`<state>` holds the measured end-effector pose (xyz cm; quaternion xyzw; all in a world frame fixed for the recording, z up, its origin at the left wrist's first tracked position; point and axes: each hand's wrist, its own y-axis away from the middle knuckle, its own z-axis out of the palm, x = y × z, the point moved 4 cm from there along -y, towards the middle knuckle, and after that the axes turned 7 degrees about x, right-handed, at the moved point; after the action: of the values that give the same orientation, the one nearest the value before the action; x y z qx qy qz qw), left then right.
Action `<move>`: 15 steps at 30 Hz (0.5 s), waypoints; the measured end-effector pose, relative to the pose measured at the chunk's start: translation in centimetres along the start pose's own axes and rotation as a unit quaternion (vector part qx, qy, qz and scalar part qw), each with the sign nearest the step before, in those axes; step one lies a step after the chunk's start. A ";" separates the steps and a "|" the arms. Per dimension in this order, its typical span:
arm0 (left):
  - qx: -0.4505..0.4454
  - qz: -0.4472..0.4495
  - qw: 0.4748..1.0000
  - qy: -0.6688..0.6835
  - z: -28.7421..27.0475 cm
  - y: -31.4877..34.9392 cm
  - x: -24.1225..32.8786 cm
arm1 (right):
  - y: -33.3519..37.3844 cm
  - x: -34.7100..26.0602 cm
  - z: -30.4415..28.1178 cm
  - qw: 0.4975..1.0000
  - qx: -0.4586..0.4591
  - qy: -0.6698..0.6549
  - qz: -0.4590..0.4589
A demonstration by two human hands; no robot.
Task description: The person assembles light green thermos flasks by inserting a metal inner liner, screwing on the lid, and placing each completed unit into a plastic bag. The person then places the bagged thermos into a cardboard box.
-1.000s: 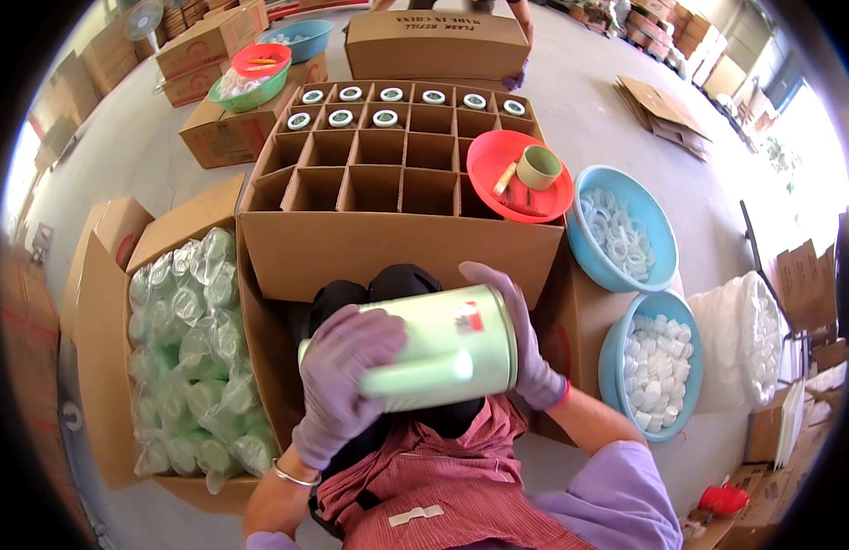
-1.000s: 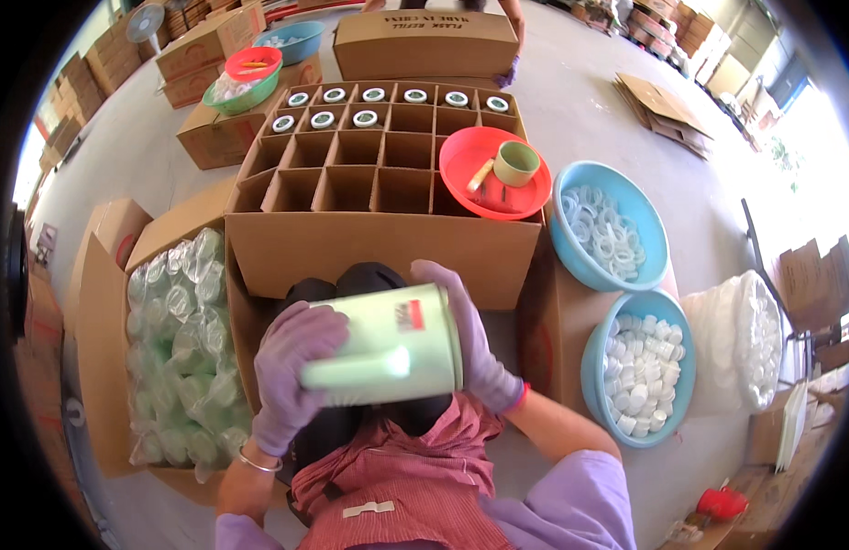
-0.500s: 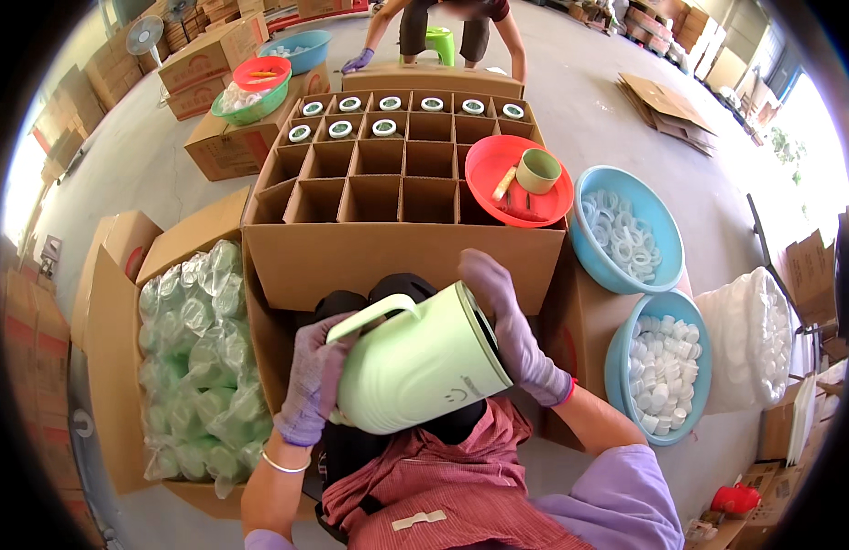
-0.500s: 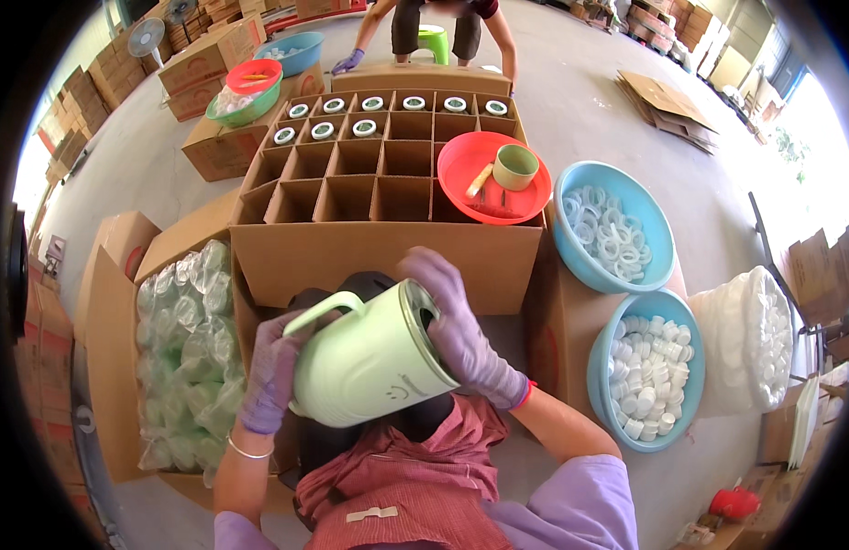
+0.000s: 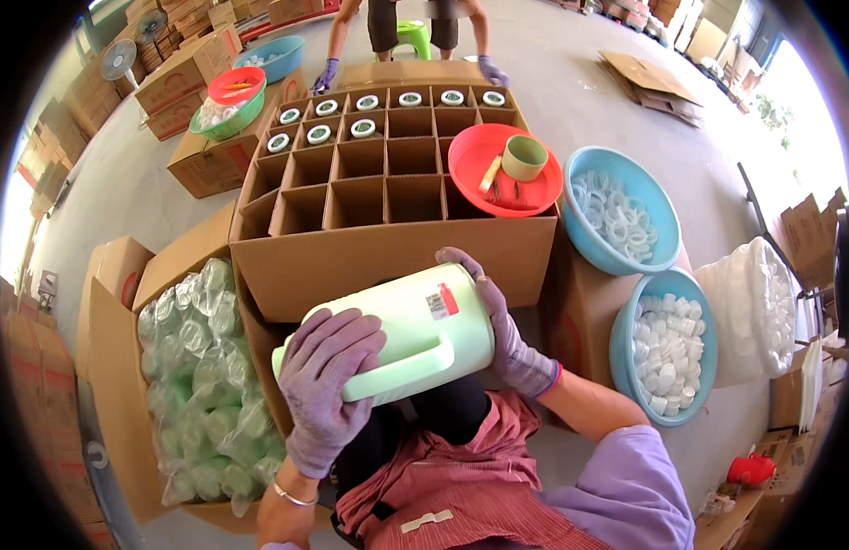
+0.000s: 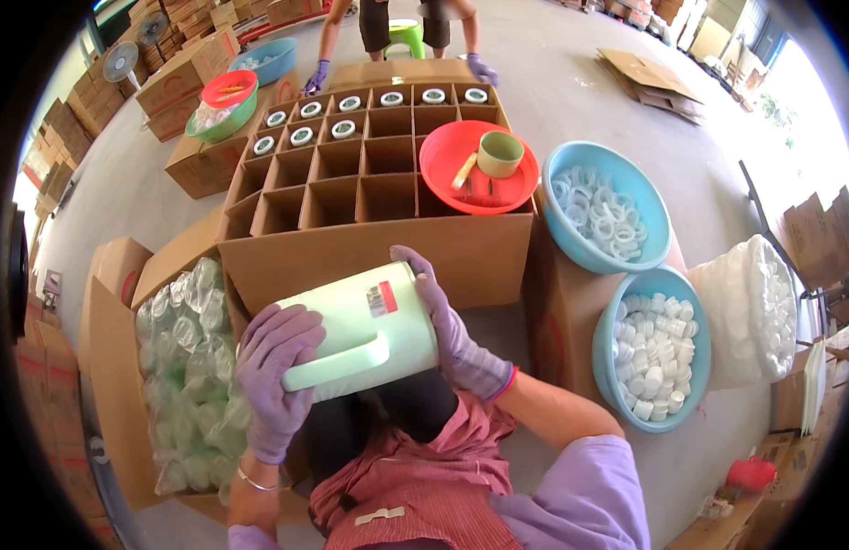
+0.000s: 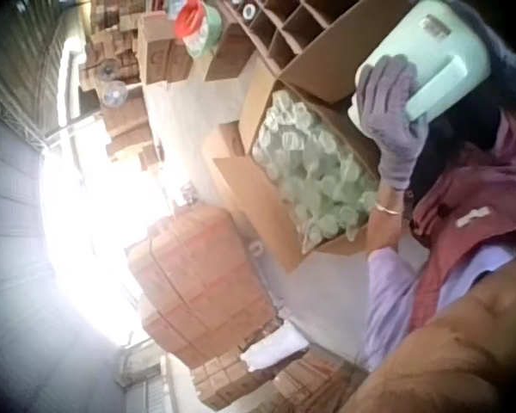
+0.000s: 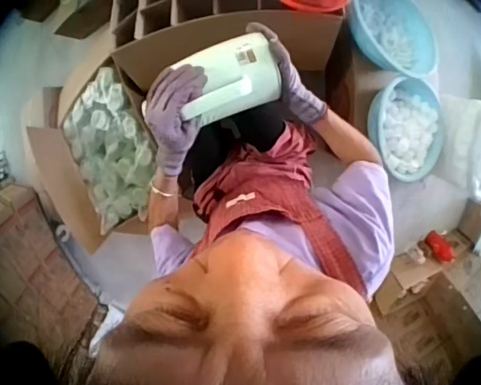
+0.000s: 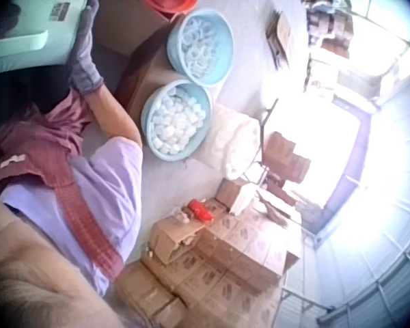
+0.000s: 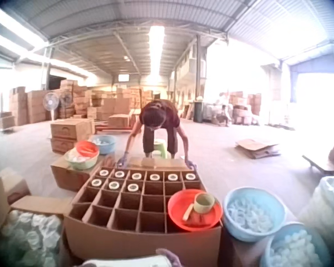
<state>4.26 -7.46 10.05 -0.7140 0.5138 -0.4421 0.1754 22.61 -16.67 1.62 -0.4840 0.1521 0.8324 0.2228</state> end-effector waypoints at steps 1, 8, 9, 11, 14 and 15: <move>-0.004 0.023 1.000 -0.006 -0.1 0.1 -0.3 | -0.2 0.3 -0.1 1.000 0.028 -0.008 0.004; 0.105 -0.324 0.937 0.079 -4.2 5.7 -9.4 | -10.0 -6.9 -5.4 0.731 0.028 0.613 -0.299; 0.080 -0.375 0.921 0.065 -4.8 7.9 -11.3 | -13.3 -7.2 -10.4 0.636 0.087 0.689 -0.337; 0.043 -0.436 0.898 0.038 -5.2 9.5 -13.3 | -18.6 -7.0 -15.9 0.569 0.051 0.817 -0.078; 0.015 -0.410 0.912 0.009 -5.4 10.2 -14.1 | -21.5 -5.2 -16.9 0.543 -0.088 0.835 -0.019; 0.013 -0.366 0.930 -0.013 -5.4 10.4 -14.0 | -21.9 -4.9 -16.3 0.539 -0.110 0.835 -0.031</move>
<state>-7.28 1.85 -0.67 -0.8561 0.2085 -0.4727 0.0170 48.09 -6.67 -2.84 -0.9848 0.1612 0.0545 -0.0348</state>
